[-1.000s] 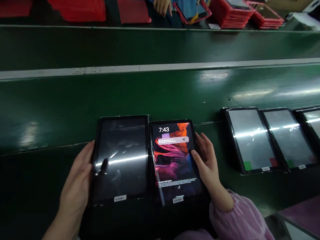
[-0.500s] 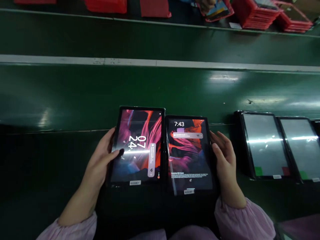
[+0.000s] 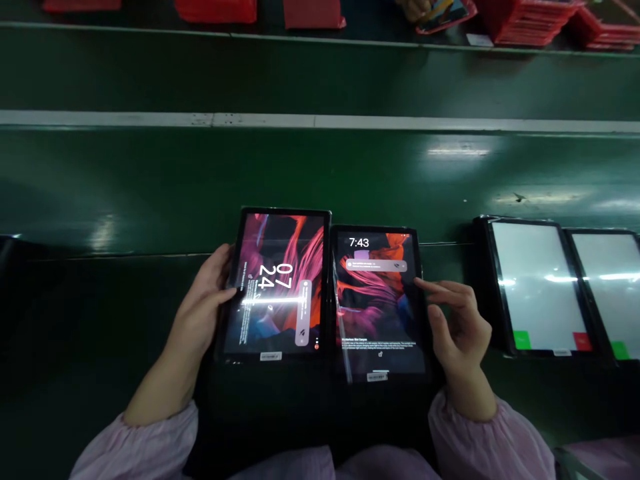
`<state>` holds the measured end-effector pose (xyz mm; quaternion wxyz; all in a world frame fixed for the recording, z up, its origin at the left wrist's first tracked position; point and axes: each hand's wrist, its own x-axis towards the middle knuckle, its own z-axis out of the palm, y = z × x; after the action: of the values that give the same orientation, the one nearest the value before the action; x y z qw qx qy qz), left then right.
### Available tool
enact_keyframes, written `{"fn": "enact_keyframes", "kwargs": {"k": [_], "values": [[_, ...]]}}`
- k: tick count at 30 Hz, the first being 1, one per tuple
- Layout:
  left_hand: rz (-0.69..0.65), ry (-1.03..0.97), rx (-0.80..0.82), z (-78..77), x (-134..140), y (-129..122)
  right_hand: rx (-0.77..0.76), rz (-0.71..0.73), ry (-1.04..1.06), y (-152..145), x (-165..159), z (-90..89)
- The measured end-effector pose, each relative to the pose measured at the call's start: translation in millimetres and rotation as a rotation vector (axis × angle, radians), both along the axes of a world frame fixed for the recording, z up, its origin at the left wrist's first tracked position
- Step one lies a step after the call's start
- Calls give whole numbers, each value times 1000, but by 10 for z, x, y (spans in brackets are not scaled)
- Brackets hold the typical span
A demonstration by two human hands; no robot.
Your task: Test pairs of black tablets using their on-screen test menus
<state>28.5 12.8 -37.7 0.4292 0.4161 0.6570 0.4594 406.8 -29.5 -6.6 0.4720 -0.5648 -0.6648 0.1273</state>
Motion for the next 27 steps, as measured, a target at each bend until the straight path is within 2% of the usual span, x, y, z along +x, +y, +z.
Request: {"fn": "enact_keyframes", "kwargs": {"k": [5,8,10,12,15,18,21,23,27], "values": [[-26,98,-2,51,80,28,28,38,-67,8,-36,78],[-126,263,-59,94,136,8,52,88,-93,17,-52,125],[-168,292,-68,117,147,-8,60,148,-110,22,-56,163],[-137,194,-28,130,137,-14,59,207,-140,17,-51,206],[-20,25,18,140,114,-4,42,268,-193,-31,-36,269],[75,-50,10,141,108,17,5,355,-197,-114,-34,317],[105,-69,1,138,116,37,-34,469,-204,-158,-53,338],[113,-62,-8,142,121,45,-90,436,-255,-144,-60,333],[127,-49,-33,188,112,45,-144,121,-347,-85,-26,306]]}}
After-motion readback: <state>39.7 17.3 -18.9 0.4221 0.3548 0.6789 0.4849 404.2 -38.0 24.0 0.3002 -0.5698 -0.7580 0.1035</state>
